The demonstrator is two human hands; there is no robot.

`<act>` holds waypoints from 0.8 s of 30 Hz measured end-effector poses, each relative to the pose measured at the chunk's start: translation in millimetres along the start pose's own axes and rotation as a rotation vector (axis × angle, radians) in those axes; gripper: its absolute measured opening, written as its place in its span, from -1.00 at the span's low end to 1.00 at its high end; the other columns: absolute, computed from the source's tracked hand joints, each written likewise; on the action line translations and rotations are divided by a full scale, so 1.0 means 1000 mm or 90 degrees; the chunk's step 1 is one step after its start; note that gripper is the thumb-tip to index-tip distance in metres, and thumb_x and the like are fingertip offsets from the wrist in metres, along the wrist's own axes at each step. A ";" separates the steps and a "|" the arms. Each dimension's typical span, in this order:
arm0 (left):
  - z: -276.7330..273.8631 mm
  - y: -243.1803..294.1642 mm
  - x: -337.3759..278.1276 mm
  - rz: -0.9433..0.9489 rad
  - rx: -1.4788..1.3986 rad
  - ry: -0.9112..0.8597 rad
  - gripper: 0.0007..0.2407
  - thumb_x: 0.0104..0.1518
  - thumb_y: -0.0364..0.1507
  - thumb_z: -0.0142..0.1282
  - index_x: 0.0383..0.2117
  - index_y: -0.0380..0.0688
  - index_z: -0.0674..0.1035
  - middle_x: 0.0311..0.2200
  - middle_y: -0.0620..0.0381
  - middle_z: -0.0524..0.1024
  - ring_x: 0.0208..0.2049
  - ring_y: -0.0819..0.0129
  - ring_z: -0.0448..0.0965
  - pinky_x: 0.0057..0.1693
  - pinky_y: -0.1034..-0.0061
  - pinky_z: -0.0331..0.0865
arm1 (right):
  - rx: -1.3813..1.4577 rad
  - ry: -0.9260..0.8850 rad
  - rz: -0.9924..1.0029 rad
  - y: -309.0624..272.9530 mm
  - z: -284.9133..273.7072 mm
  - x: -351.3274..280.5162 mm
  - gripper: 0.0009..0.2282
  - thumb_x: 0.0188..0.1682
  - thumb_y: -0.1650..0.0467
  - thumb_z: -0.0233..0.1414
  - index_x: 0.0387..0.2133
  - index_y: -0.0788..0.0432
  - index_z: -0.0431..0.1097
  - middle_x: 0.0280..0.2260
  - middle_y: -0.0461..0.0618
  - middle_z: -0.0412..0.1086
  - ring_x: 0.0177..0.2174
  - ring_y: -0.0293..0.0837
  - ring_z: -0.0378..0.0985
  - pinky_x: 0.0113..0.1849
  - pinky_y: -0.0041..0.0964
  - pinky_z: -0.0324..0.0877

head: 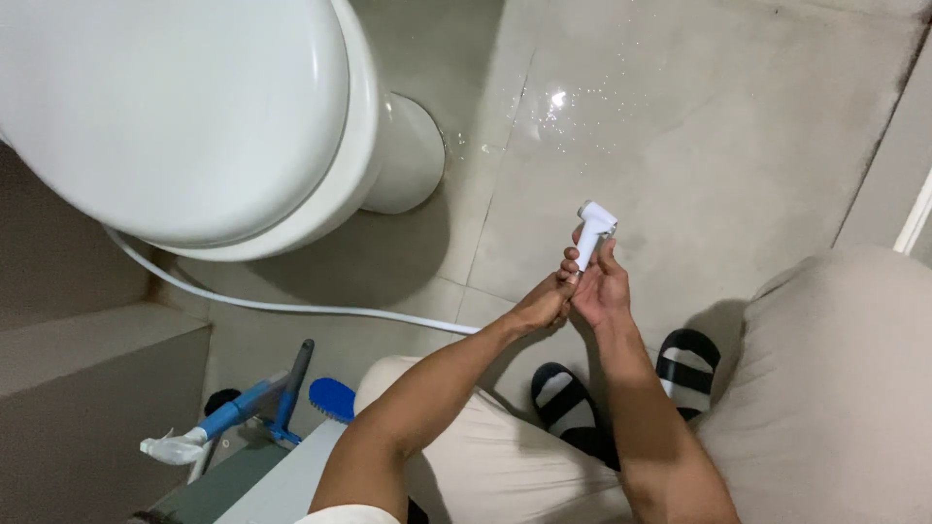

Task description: The person uses a handheld bidet sprayer to clean the toilet bowl, seat, and tank, then rinses the bathroom floor and sink. They wipe the sink with a cloth and dry their hands.

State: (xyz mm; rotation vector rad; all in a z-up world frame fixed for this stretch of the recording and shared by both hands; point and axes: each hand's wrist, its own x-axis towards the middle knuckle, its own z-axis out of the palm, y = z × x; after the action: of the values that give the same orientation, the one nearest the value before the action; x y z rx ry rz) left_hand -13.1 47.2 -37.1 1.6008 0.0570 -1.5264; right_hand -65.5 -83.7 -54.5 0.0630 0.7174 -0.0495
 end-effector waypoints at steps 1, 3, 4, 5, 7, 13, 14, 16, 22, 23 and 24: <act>0.001 0.001 0.001 0.006 0.002 -0.006 -0.61 0.39 -0.11 -0.22 -0.10 -0.28 0.36 -0.66 0.12 0.41 -0.68 0.29 0.44 -0.47 0.45 0.27 | -0.012 0.001 -0.005 0.000 -0.003 0.002 -0.44 0.10 0.02 -0.09 0.09 0.27 0.28 -0.32 0.03 0.35 -0.37 -0.11 0.45 -0.24 -0.17 0.46; 0.000 0.002 0.002 0.011 0.002 -0.010 -0.60 0.40 -0.10 -0.25 -0.13 -0.28 0.36 -0.66 0.13 0.42 -0.69 0.32 0.44 -0.47 0.48 0.27 | -0.025 0.003 -0.007 0.001 -0.004 0.003 -0.45 0.10 0.03 -0.08 0.09 0.26 0.28 -0.32 0.02 0.35 -0.37 -0.13 0.45 -0.24 -0.18 0.47; -0.001 0.004 0.002 0.016 0.011 -0.008 -0.60 0.38 -0.11 -0.24 -0.13 -0.29 0.37 -0.66 0.13 0.41 -0.67 0.32 0.44 -0.47 0.48 0.26 | -0.027 0.002 -0.031 0.002 -0.003 0.001 -0.46 0.11 0.04 -0.09 0.10 0.24 0.29 -0.32 0.02 0.35 -0.37 -0.14 0.46 -0.23 -0.21 0.46; -0.003 0.008 0.006 0.026 0.022 -0.008 -0.61 0.36 -0.12 -0.23 -0.14 -0.30 0.38 -0.66 0.13 0.41 -0.66 0.32 0.44 -0.47 0.48 0.26 | -0.031 -0.001 -0.058 0.000 0.001 0.002 -0.47 0.11 0.04 -0.10 0.10 0.22 0.29 -0.31 0.02 0.35 -0.37 -0.14 0.46 -0.22 -0.23 0.46; -0.003 0.017 0.001 0.025 0.041 -0.009 -0.59 0.36 -0.10 -0.21 -0.14 -0.30 0.40 -0.63 0.12 0.41 -0.60 0.31 0.45 -0.41 0.44 0.27 | -0.020 -0.002 -0.066 -0.001 0.011 -0.003 -0.46 0.09 0.02 -0.09 0.09 0.21 0.31 -0.31 0.01 0.35 -0.36 -0.14 0.46 -0.22 -0.23 0.45; -0.003 0.021 0.012 0.027 0.078 -0.011 -0.56 0.31 -0.07 -0.16 -0.17 -0.29 0.45 -0.58 0.11 0.43 -0.51 0.29 0.48 -0.30 0.42 0.31 | -0.020 0.008 -0.103 -0.004 0.000 0.003 -0.44 0.09 0.00 -0.11 0.12 0.19 0.28 -0.29 -0.01 0.35 -0.34 -0.16 0.46 -0.19 -0.22 0.48; -0.002 0.021 0.015 0.031 0.090 -0.011 -0.55 0.31 -0.05 -0.14 -0.16 -0.32 0.46 -0.57 0.08 0.45 -0.48 0.26 0.50 -0.27 0.39 0.33 | -0.023 0.013 -0.111 -0.005 -0.006 0.006 -0.45 0.11 0.01 -0.16 0.12 0.19 0.27 -0.30 -0.03 0.33 -0.35 -0.18 0.45 -0.20 -0.23 0.48; -0.003 0.030 0.008 0.031 0.103 -0.014 -0.54 0.31 -0.05 -0.14 -0.15 -0.33 0.46 -0.56 0.06 0.45 -0.47 0.23 0.51 -0.26 0.37 0.34 | -0.021 0.004 -0.118 -0.007 0.003 0.001 -0.46 0.10 0.00 -0.14 0.11 0.18 0.30 -0.30 -0.02 0.35 -0.34 -0.17 0.47 -0.19 -0.22 0.48; 0.002 0.068 -0.016 0.008 0.162 -0.015 -0.50 0.28 -0.03 -0.15 -0.10 -0.34 0.49 -0.34 -0.15 0.51 -0.17 -0.03 0.55 -0.03 0.21 0.36 | 0.016 0.000 -0.136 -0.008 -0.012 0.003 -0.44 0.06 -0.01 -0.09 0.08 0.18 0.34 -0.30 0.00 0.36 -0.35 -0.13 0.47 -0.18 -0.18 0.47; 0.002 0.075 -0.020 0.002 0.175 -0.016 -0.47 0.25 -0.02 -0.12 -0.04 -0.37 0.48 -0.22 -0.30 0.55 -0.04 -0.14 0.56 0.06 0.15 0.37 | 0.025 0.002 -0.149 -0.008 -0.021 0.007 -0.45 0.08 -0.01 -0.11 0.09 0.17 0.35 -0.29 -0.01 0.37 -0.34 -0.12 0.47 -0.17 -0.18 0.47; 0.001 0.085 -0.026 0.004 0.174 -0.016 -0.47 0.25 -0.02 -0.12 -0.04 -0.37 0.48 -0.22 -0.30 0.55 -0.04 -0.14 0.56 0.06 0.15 0.37 | 0.023 0.001 -0.150 -0.008 -0.013 0.000 -0.45 0.08 -0.01 -0.11 0.09 0.17 0.35 -0.29 -0.01 0.37 -0.34 -0.12 0.47 -0.17 -0.18 0.47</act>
State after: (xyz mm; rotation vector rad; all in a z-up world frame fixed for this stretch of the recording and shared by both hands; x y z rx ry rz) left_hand 29.2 9.6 31.1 1.7910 -0.1786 -1.6027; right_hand -74.1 -90.7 -64.5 0.0126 0.7231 -0.2873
